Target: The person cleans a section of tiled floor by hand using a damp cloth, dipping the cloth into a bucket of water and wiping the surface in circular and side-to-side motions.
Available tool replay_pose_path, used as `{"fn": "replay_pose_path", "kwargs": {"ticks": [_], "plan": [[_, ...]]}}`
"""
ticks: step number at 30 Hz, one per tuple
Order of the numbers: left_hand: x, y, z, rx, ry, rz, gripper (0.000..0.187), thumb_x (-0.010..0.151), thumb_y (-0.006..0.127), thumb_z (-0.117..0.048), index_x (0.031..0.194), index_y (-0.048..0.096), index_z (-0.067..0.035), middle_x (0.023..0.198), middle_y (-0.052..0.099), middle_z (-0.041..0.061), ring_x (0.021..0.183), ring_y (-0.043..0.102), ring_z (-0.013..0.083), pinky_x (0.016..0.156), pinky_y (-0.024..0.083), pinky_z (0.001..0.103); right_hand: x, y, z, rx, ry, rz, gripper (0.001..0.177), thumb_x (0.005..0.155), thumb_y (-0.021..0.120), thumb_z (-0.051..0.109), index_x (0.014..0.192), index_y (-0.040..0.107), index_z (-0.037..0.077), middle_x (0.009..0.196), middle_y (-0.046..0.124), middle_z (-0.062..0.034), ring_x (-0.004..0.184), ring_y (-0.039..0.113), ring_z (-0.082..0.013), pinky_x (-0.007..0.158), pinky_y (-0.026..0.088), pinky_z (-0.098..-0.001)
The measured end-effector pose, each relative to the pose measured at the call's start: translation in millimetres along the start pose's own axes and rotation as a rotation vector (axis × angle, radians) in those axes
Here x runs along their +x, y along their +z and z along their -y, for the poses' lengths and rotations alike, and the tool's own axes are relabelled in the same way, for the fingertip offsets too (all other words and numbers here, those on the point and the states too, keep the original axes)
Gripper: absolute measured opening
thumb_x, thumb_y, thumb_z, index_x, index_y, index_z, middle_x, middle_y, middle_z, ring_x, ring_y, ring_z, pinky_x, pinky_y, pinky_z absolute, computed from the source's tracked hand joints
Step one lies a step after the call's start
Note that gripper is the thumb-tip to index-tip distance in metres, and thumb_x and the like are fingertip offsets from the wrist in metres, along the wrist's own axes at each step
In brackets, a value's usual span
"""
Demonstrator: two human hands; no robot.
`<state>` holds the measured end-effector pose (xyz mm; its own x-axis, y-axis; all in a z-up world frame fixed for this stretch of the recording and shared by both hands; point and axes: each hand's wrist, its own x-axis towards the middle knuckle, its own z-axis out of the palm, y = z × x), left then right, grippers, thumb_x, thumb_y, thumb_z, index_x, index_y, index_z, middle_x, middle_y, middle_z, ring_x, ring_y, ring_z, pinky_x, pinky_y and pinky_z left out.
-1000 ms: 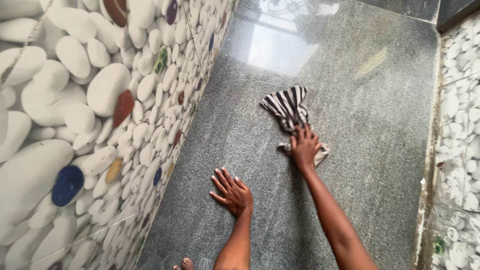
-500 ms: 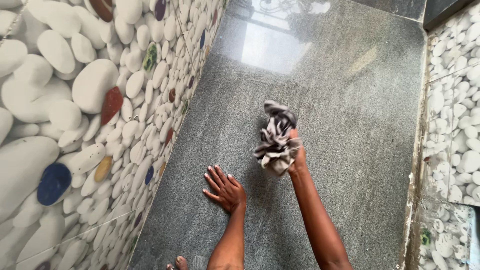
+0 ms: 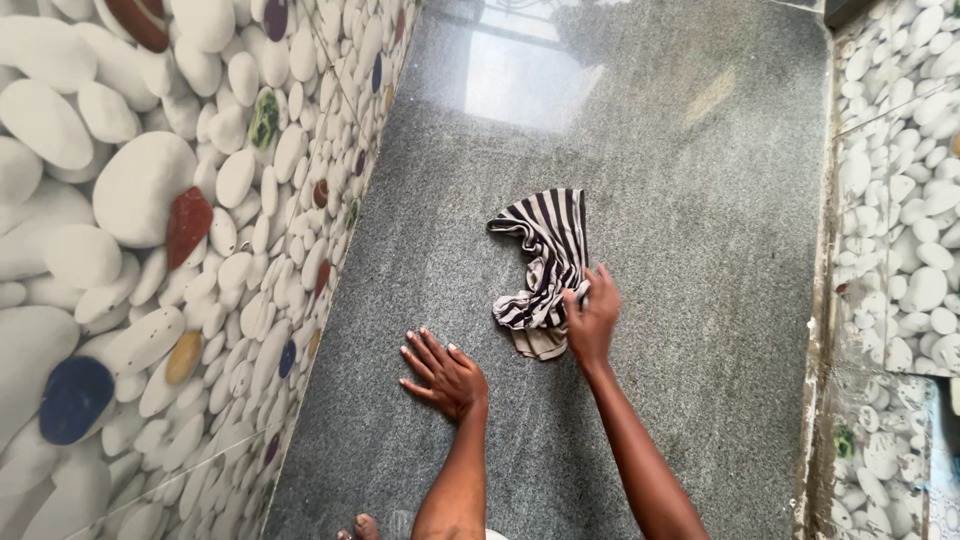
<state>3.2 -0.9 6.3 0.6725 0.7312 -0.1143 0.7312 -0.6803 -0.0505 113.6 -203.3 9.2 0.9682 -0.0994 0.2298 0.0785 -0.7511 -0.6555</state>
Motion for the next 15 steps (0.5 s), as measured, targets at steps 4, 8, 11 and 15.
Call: {"fn": "replay_pose_path", "kwargs": {"ticks": [4, 8, 11, 15], "plan": [[-2, -2, 0, 0.018, 0.001, 0.015, 0.064, 0.102, 0.028, -0.035, 0.163, 0.019, -0.019, 0.173, 0.009, 0.002, 0.158, 0.009, 0.0245, 0.121, 0.006, 0.064, 29, 53, 11, -0.34, -0.183, 0.237, 0.064, 0.095, 0.051, 0.063, 0.151, 0.045, 0.032, 0.168, 0.023, -0.0083, 0.154, 0.017, -0.0355, 0.118, 0.012, -0.0642], [-2, 1, 2, 0.002, 0.007, 0.021, 0.064, 0.102, 0.027, -0.036, 0.162, 0.021, -0.018, 0.172, 0.011, 0.003, 0.157, 0.01, 0.025, 0.121, 0.005, 0.063, 66, 87, -2, -0.422, -0.099, 0.315, 0.063, 0.1, 0.036, 0.069, 0.155, 0.042, 0.039, 0.174, 0.016, -0.0007, 0.159, 0.013, -0.0321, 0.12, -0.003, -0.0735], [-2, 4, 3, -0.085, 0.008, -0.051, 0.062, 0.103, 0.027, -0.036, 0.162, 0.023, -0.017, 0.171, 0.014, 0.004, 0.158, 0.012, 0.0258, 0.121, 0.005, 0.064, 110, 105, -8, -0.479, 0.031, 0.263, 0.067, 0.098, 0.03, 0.071, 0.157, 0.035, 0.039, 0.173, 0.01, -0.0022, 0.157, 0.007, -0.0353, 0.115, -0.006, -0.0769], [1, 7, 0, -0.117, -0.02, -0.084, 0.062, 0.102, 0.027, -0.035, 0.161, 0.024, -0.018, 0.171, 0.016, 0.003, 0.157, 0.013, 0.0253, 0.121, 0.005, 0.063, 152, 144, 1, -0.451, 0.252, 0.235, 0.068, 0.099, 0.026, 0.073, 0.16, 0.027, 0.044, 0.174, 0.001, -0.0055, 0.159, 0.001, -0.0386, 0.117, -0.005, -0.0716]]}}
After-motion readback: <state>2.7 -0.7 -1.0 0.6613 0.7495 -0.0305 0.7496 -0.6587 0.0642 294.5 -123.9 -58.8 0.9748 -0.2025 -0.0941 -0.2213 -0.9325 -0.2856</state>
